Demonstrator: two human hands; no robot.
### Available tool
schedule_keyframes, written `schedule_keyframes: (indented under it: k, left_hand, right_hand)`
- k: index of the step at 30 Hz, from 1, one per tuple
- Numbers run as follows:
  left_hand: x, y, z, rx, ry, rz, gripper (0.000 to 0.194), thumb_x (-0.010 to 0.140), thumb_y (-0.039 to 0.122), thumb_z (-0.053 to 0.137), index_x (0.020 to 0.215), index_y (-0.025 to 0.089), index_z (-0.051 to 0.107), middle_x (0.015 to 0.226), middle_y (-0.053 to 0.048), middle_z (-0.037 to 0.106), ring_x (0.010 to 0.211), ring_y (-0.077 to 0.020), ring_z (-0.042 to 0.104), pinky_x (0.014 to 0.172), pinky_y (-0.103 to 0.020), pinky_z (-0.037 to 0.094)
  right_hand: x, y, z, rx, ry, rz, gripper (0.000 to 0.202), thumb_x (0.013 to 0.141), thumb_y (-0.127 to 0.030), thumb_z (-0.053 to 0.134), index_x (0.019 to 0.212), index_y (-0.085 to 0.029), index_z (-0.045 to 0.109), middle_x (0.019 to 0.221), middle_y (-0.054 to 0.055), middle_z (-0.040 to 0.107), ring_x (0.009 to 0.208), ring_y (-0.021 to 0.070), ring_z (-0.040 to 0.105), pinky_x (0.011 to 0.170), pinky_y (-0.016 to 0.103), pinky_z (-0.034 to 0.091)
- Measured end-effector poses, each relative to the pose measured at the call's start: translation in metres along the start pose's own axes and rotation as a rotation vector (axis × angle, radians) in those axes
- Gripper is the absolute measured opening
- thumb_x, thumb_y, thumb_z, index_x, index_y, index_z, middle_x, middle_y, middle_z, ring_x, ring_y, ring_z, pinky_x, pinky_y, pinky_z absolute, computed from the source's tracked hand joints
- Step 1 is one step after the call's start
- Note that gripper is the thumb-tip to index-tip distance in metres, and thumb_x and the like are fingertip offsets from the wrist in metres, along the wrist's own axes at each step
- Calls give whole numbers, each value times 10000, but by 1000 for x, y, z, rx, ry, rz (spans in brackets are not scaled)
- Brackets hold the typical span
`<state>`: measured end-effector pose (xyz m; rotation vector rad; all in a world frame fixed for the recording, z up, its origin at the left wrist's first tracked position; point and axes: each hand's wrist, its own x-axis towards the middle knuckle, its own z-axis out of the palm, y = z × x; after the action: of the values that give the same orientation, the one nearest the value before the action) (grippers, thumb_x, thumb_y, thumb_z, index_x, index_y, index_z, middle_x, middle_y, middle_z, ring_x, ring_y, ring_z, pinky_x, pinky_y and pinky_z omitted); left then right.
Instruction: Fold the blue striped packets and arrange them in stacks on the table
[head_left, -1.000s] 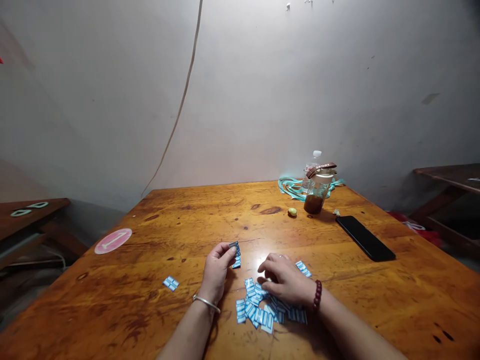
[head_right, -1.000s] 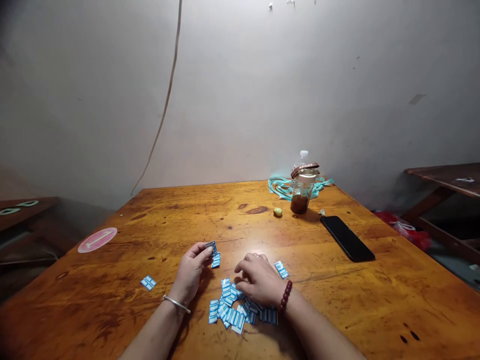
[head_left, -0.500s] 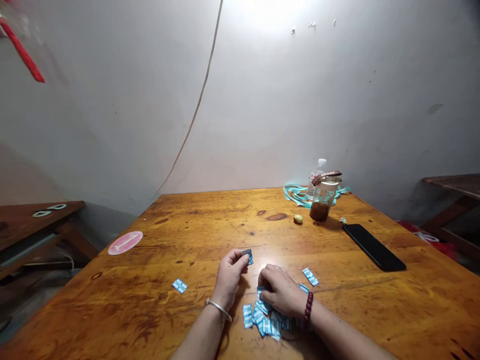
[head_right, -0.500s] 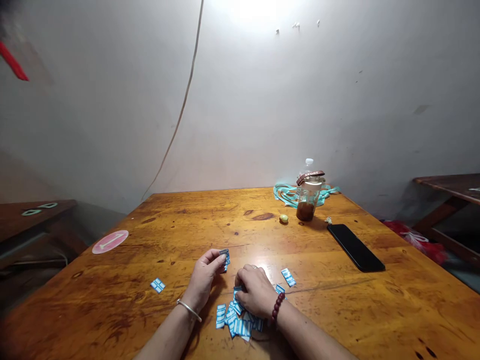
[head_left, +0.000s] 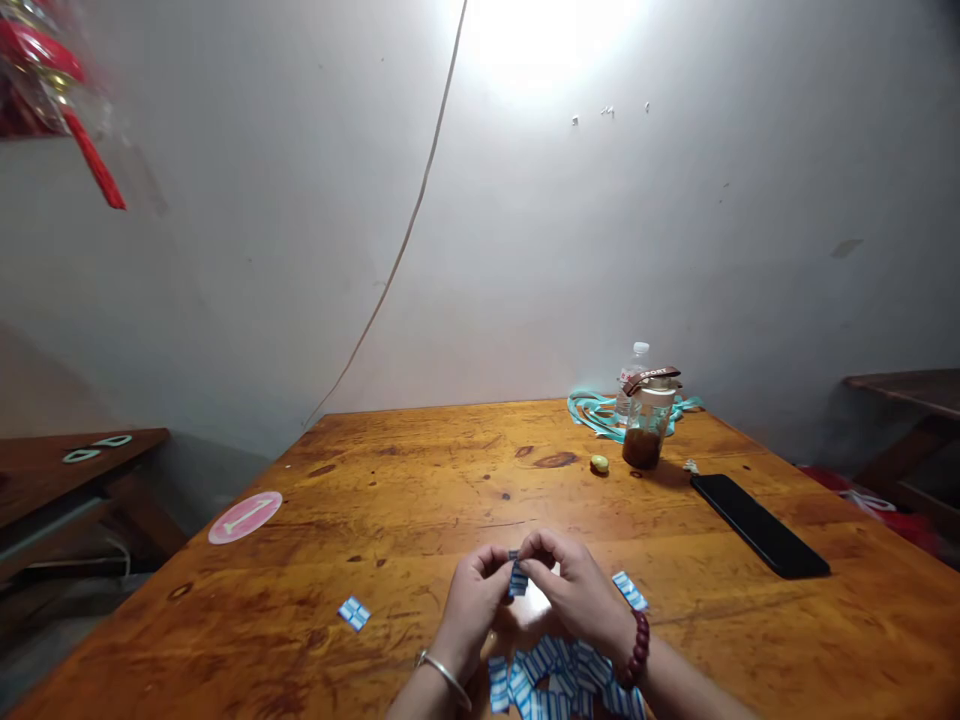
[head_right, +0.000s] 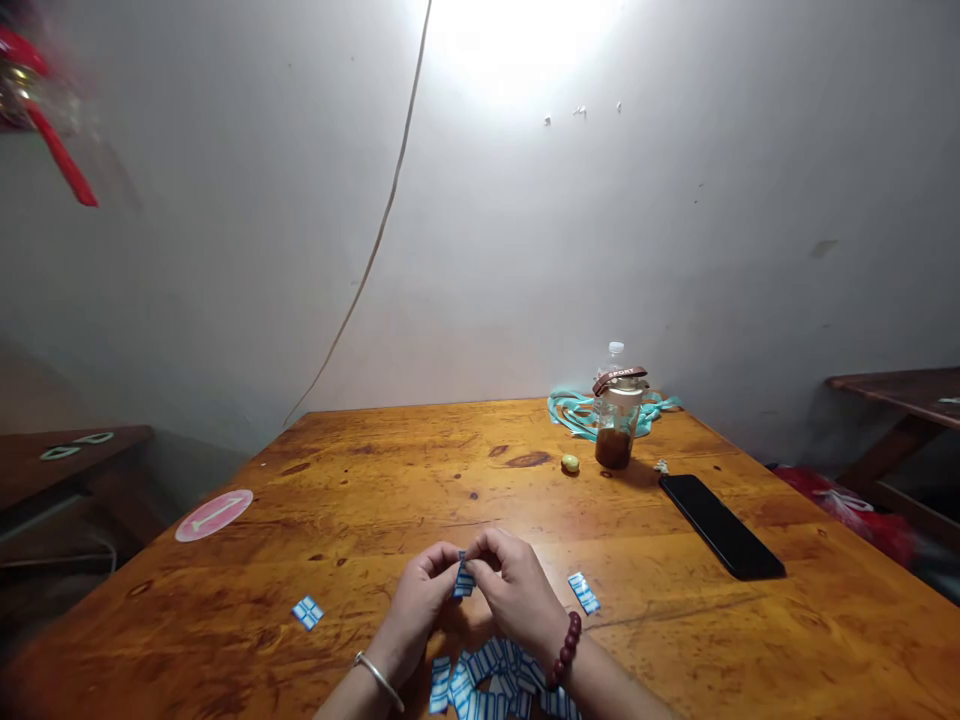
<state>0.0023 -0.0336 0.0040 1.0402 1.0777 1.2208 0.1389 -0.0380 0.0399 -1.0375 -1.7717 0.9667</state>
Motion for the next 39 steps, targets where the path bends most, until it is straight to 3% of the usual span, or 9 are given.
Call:
schedule_keyframes:
  k: [3,12,22,28,31,36,39]
  left_hand:
    - [-1,0,1,14,-47,-59,234,566,328,682,583,129,559,460,49,472,394,-45,364,406,-171,269]
    - [-4,0,-2,-79,-263,-191,240,683,347,601,732,112,593,515,37,466,403,-34,348,406,-171,250]
    - [-4,1,0,-27,-235,-159,243,659,348,626,676,107,602,486,41,459,404,-34,355,410,-162,266]
    - [-1,2,-4,16,-86,-18,208,660,318,627,672,111,613,552,16,526,489,-61,440,481,-174,349]
    - [3,2,-11,7,31,42,200,670,319,613,693,121,612,584,6,552,528,-76,476,509,-182,377]
    - [9,0,-18,-4,103,66,211,659,336,613,714,132,607,622,-1,574,547,-85,499,524,-193,401]
    - [9,-1,-17,9,91,63,208,659,339,612,709,137,608,614,6,576,539,-81,498,526,-193,404]
  right_hand:
    - [0,11,3,-60,80,-20,125,759,-222,470,676,-177,551,643,-14,526,617,118,466,567,217,347]
    - [-6,19,-5,-65,78,-19,124,772,-222,471,697,-171,556,674,-13,533,650,118,475,598,220,359]
    - [-10,20,-4,-69,68,-48,128,781,-225,471,710,-174,565,699,-2,545,676,120,493,608,221,373]
    - [-7,28,-5,-33,108,19,156,782,-258,457,857,-170,561,748,7,570,662,115,490,615,224,389]
    - [-9,34,-10,-114,-33,54,148,750,-243,484,848,-175,572,705,-9,558,624,108,478,580,214,375]
    - [-18,28,-17,-380,-496,-39,256,639,-300,618,881,-217,606,822,4,565,738,139,498,644,226,359]
    - [-21,24,-15,-527,-583,-65,310,611,-323,643,906,-235,605,890,14,566,816,166,494,720,254,338]
